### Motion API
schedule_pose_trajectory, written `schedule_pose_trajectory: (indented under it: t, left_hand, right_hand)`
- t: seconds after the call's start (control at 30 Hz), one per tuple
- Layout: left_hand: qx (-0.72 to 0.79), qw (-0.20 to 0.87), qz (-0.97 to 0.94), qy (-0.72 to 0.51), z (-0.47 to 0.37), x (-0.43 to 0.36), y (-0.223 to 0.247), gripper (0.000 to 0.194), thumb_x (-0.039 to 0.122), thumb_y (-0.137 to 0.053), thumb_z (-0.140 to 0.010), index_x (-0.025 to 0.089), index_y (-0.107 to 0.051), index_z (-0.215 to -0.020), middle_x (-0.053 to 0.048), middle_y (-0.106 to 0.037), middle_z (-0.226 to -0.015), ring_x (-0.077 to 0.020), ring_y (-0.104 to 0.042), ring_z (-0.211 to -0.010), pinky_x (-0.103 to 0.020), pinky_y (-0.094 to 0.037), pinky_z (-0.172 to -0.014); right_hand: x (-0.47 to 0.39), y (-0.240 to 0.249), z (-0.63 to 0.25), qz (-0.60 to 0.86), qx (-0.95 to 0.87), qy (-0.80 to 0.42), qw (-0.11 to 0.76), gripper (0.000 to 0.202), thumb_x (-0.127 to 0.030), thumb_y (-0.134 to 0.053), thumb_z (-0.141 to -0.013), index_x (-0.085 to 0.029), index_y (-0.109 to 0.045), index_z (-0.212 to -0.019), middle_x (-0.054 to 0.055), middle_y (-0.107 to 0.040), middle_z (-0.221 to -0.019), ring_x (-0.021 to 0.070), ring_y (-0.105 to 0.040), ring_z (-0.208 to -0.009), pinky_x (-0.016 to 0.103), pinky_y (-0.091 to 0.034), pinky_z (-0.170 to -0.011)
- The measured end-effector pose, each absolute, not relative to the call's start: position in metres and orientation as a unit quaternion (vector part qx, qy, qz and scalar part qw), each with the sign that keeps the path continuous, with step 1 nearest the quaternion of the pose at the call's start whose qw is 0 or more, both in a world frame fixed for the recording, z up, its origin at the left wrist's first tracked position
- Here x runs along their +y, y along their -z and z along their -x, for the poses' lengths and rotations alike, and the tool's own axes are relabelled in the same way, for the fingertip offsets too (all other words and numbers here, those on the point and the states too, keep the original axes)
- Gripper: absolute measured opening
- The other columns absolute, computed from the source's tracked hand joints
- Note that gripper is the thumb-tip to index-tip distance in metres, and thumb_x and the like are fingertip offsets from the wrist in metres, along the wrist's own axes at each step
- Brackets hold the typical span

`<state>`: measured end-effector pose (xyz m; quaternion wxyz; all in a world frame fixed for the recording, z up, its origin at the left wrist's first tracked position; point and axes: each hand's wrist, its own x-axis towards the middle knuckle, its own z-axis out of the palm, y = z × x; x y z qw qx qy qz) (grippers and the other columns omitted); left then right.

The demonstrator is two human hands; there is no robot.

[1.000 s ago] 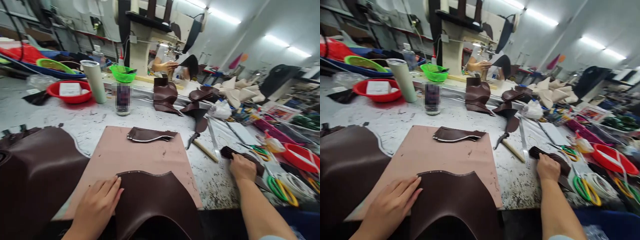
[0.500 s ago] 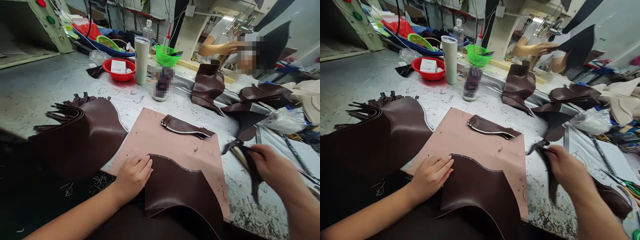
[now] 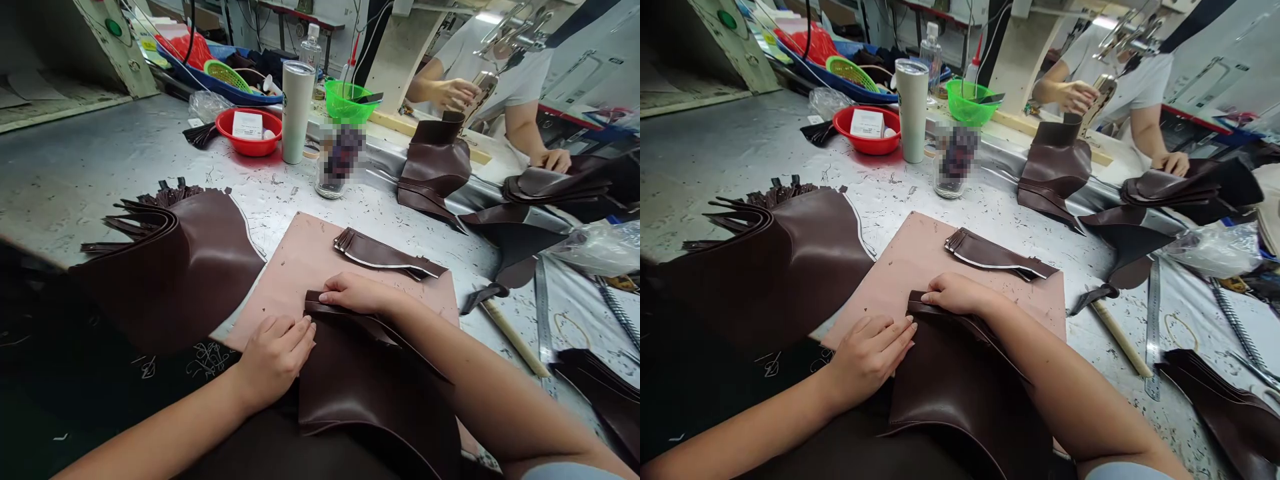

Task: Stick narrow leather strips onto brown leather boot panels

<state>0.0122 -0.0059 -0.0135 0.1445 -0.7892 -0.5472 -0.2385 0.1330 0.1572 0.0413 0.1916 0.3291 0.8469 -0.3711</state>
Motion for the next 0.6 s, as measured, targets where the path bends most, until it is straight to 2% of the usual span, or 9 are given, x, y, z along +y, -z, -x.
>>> schedule_pose_trajectory:
  t: [0.23, 0.43, 0.6]
  left_hand:
    - [-0.546, 0.147, 0.790, 0.236, -0.013, -0.007, 0.014, 0.021, 0.014, -0.047, -0.085, 0.015, -0.065, -0.095, -0.007, -0.068, -0.097, -0.0168, -0.060, -0.076, -0.031, -0.045, -0.063]
    - [-0.538, 0.098, 0.807, 0.222, -0.011, -0.006, 0.018, 0.028, 0.009, -0.040, -0.084, 0.013, -0.062, -0.101, -0.008, -0.066, -0.104, -0.0213, -0.055, -0.107, -0.033, -0.044, -0.085]
    - [-0.524, 0.091, 0.830, 0.168, -0.009, -0.004, 0.018, 0.033, 0.007, -0.039, -0.077, 0.012, -0.061, -0.101, -0.012, -0.062, -0.109, -0.0226, -0.055, -0.108, -0.033, -0.043, -0.086]
  right_hand:
    - [0.153, -0.042, -0.128, -0.342, 0.855, 0.335, 0.200, 0.024, -0.033, -0.051, -0.083, -0.016, -0.062, -0.069, 0.001, -0.060, -0.064, 0.0122, -0.049, -0.058, 0.023, -0.033, -0.053]
    - [0.151, -0.042, -0.124, -0.329, 0.871, 0.297, 0.213, 0.024, -0.032, -0.051, -0.084, -0.017, -0.062, -0.069, 0.002, -0.062, -0.066, 0.0130, -0.051, -0.060, 0.024, -0.033, -0.054]
    - [0.161, -0.042, -0.138, -0.342, 0.871, 0.309, 0.172, 0.013, -0.030, -0.060, -0.075, -0.018, -0.057, -0.076, -0.001, -0.059, -0.069, 0.0119, -0.050, -0.060, 0.022, -0.034, -0.053]
